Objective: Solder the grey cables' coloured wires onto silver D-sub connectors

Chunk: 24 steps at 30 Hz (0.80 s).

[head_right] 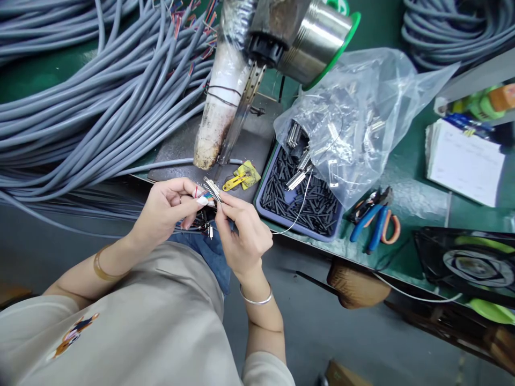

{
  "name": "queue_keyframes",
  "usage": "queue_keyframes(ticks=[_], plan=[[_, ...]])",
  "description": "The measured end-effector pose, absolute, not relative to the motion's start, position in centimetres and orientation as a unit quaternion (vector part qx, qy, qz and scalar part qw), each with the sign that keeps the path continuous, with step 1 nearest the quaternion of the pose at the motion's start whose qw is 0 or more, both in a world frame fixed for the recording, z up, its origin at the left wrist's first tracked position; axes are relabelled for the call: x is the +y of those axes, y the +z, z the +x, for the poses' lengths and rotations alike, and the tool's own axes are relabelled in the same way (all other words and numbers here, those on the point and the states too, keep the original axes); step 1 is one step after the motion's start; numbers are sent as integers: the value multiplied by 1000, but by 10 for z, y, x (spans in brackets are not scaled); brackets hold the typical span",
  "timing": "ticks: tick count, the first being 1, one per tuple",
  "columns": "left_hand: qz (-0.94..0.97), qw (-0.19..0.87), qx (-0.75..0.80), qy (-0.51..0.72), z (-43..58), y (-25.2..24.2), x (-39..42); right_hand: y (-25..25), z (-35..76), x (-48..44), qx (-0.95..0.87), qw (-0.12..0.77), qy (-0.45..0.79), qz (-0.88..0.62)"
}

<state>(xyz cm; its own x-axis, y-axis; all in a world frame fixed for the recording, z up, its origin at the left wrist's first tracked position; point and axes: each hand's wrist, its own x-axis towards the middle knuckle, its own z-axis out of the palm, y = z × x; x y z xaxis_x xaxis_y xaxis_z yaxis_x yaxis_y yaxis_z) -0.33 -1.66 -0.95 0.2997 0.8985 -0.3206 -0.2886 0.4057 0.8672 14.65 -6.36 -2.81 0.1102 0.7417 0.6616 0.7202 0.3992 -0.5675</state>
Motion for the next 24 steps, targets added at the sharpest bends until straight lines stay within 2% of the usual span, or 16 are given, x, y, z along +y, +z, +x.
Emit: queue_keyframes(ticks=[6, 12, 16, 19, 24], plan=[[336, 754, 414, 383, -3, -7, -15, -25, 154, -65, -628, 511, 170, -562], [345, 776, 397, 349, -5, -8, -18, -17, 164, -71, -693, 491, 53, -524], [373, 766, 387, 352, -5, -10, -24, -19, 162, -72, -731, 456, 48, -506], [448, 682, 395, 421, -6, -14, -31, -22, 157, -73, -698, 476, 81, -529], [663, 445, 341, 496, -8, -24, -37, -21, 152, -77, -654, 496, 155, -549]])
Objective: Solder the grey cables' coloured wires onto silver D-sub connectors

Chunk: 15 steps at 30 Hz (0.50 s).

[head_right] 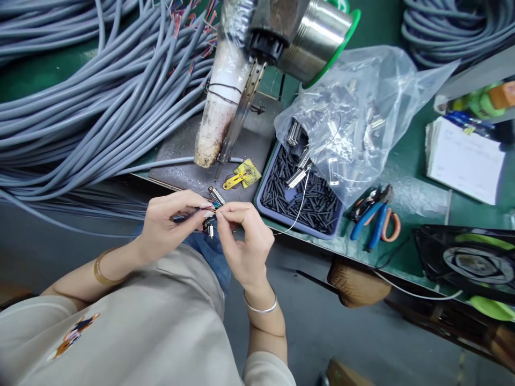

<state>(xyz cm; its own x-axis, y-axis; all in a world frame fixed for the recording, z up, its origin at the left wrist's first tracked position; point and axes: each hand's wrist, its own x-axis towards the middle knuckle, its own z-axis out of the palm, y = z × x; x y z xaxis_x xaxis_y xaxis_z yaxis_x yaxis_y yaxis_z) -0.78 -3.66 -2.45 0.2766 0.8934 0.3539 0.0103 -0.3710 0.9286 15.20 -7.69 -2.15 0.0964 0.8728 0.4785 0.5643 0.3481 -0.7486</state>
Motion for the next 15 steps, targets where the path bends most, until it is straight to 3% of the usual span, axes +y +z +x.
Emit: queue_keyframes(ticks=[3, 11, 15], plan=[[704, 371, 325, 510, -9, -27, -35, -20, 151, -79, -651, 506, 151, -545], [728, 307, 318, 524, -6, -24, -37, -28, 146, -80, -642, 548, 79, -531], [691, 359, 364, 511, -7, -19, -37, -29, 147, -77, -557, 632, 43, -537]])
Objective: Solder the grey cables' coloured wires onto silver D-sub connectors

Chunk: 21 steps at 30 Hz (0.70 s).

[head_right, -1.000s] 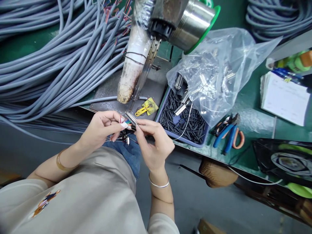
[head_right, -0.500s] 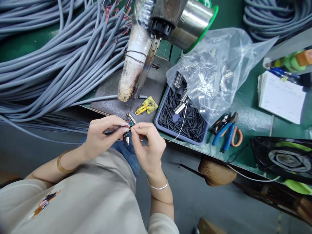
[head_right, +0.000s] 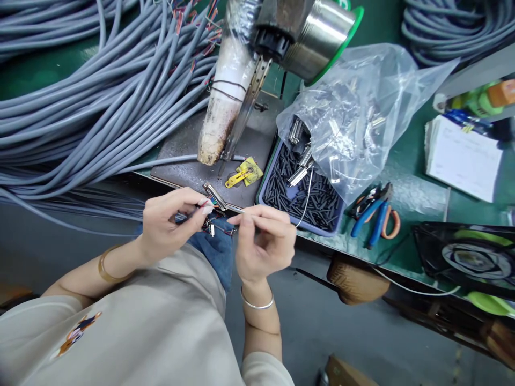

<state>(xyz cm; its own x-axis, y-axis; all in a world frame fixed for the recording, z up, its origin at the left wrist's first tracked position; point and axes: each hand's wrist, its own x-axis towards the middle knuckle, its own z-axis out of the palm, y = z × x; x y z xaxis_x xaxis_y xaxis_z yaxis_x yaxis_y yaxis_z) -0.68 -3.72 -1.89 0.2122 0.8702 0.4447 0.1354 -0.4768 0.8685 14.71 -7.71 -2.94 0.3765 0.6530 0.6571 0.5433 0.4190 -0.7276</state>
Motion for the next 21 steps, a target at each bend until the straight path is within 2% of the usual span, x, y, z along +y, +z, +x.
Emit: queue_keyframes(ticks=[6, 9, 16, 21], plan=[[574, 557, 357, 482, -10, -10, -36, -28, 143, -75, -547, 582, 199, -568], [541, 606, 348, 468, -10, -10, -33, -31, 141, -72, -548, 584, 187, -570], [588, 524, 399, 471, -7, -21, -27, -45, 142, -66, -617, 562, -5, -550], [584, 514, 430, 458, -3, -23, -24, -50, 144, -62, -614, 570, -6, -546]])
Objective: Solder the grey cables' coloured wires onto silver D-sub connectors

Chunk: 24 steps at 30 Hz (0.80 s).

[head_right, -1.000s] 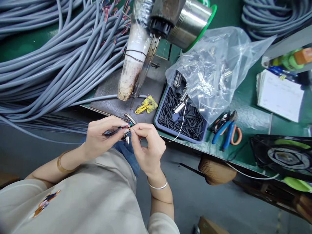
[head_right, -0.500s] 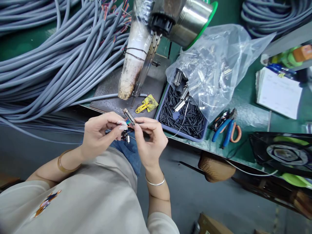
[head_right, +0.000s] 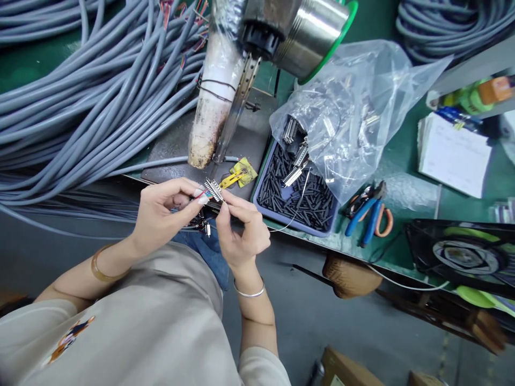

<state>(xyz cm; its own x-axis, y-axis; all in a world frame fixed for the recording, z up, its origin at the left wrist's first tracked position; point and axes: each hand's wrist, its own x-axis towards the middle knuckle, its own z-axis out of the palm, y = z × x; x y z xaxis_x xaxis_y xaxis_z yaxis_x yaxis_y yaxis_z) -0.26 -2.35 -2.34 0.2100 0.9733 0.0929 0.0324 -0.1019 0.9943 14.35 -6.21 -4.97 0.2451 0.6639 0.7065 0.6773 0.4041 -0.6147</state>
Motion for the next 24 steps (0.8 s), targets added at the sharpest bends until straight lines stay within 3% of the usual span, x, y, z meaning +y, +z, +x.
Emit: queue_keyframes(ticks=[7, 24], plan=[[574, 489, 454, 475, 2, -20, -18, -42, 141, -55, -637, 525, -56, -562], [657, 389, 430, 482, -4, -14, -8, -31, 142, -44, -640, 533, -28, -552]])
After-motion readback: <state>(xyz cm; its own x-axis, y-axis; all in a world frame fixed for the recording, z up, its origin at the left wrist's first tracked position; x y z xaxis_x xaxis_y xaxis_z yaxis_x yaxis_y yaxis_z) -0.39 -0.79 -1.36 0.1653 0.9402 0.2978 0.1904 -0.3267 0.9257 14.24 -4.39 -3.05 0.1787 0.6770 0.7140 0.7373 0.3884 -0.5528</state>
